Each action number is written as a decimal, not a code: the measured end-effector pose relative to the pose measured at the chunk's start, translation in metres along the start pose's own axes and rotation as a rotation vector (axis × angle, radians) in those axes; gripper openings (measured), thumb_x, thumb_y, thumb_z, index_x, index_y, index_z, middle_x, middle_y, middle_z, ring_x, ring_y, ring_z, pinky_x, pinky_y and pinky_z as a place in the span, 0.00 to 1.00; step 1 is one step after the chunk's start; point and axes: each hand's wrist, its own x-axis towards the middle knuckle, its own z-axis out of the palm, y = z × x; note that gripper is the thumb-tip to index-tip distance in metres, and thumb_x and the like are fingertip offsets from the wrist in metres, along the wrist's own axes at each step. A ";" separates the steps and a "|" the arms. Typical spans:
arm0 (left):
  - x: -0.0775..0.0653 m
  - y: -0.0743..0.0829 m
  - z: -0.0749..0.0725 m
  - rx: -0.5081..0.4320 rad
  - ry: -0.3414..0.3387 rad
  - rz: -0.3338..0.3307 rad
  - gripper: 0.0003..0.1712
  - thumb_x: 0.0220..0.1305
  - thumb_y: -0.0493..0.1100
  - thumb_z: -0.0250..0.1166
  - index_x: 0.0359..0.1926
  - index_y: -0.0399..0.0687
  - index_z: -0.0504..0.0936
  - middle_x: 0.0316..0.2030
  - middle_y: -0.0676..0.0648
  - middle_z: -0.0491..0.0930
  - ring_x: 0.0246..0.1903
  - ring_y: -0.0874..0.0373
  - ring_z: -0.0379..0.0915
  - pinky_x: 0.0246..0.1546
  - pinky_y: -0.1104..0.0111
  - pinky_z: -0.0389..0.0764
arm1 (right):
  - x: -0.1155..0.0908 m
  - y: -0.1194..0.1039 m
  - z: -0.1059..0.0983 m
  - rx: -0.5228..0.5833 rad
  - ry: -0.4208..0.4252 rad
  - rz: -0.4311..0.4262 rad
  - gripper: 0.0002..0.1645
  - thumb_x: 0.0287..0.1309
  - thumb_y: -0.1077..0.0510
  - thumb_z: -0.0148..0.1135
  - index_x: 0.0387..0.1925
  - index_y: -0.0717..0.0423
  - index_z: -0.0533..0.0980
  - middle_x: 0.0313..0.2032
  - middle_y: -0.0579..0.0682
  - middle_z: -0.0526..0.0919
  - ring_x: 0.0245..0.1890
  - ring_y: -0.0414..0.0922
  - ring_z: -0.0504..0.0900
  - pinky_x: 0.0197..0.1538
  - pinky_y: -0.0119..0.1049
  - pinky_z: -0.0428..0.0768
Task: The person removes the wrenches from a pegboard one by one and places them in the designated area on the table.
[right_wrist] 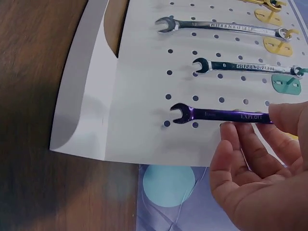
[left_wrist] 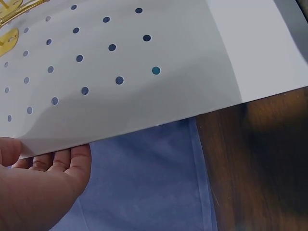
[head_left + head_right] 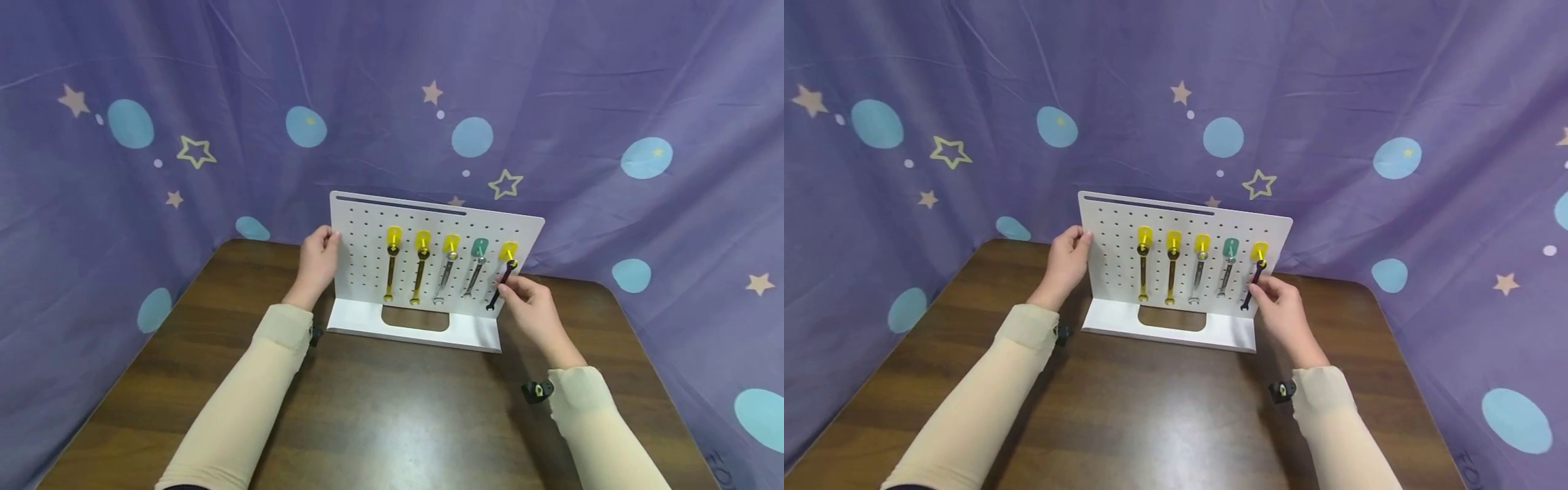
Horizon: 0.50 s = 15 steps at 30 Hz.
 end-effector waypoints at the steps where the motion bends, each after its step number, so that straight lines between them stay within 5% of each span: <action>1: 0.000 0.000 0.001 0.003 -0.001 0.005 0.14 0.79 0.40 0.54 0.36 0.34 0.75 0.23 0.44 0.67 0.25 0.53 0.62 0.25 0.64 0.64 | 0.000 0.001 -0.001 0.021 -0.007 0.012 0.16 0.74 0.59 0.59 0.52 0.69 0.81 0.45 0.63 0.85 0.42 0.48 0.82 0.41 0.27 0.77; 8: 0.000 -0.002 0.004 0.019 -0.014 0.018 0.14 0.80 0.41 0.54 0.36 0.34 0.75 0.24 0.43 0.67 0.26 0.52 0.63 0.27 0.64 0.65 | 0.001 0.003 -0.008 0.141 -0.113 0.128 0.20 0.76 0.57 0.57 0.55 0.72 0.78 0.50 0.66 0.83 0.45 0.47 0.84 0.41 0.31 0.81; 15: -0.002 0.000 0.001 0.021 -0.005 0.019 0.14 0.80 0.40 0.54 0.36 0.34 0.75 0.23 0.44 0.66 0.25 0.52 0.62 0.26 0.64 0.64 | 0.001 0.000 -0.009 0.194 -0.139 0.152 0.20 0.76 0.58 0.57 0.53 0.74 0.78 0.51 0.68 0.82 0.39 0.42 0.84 0.43 0.38 0.83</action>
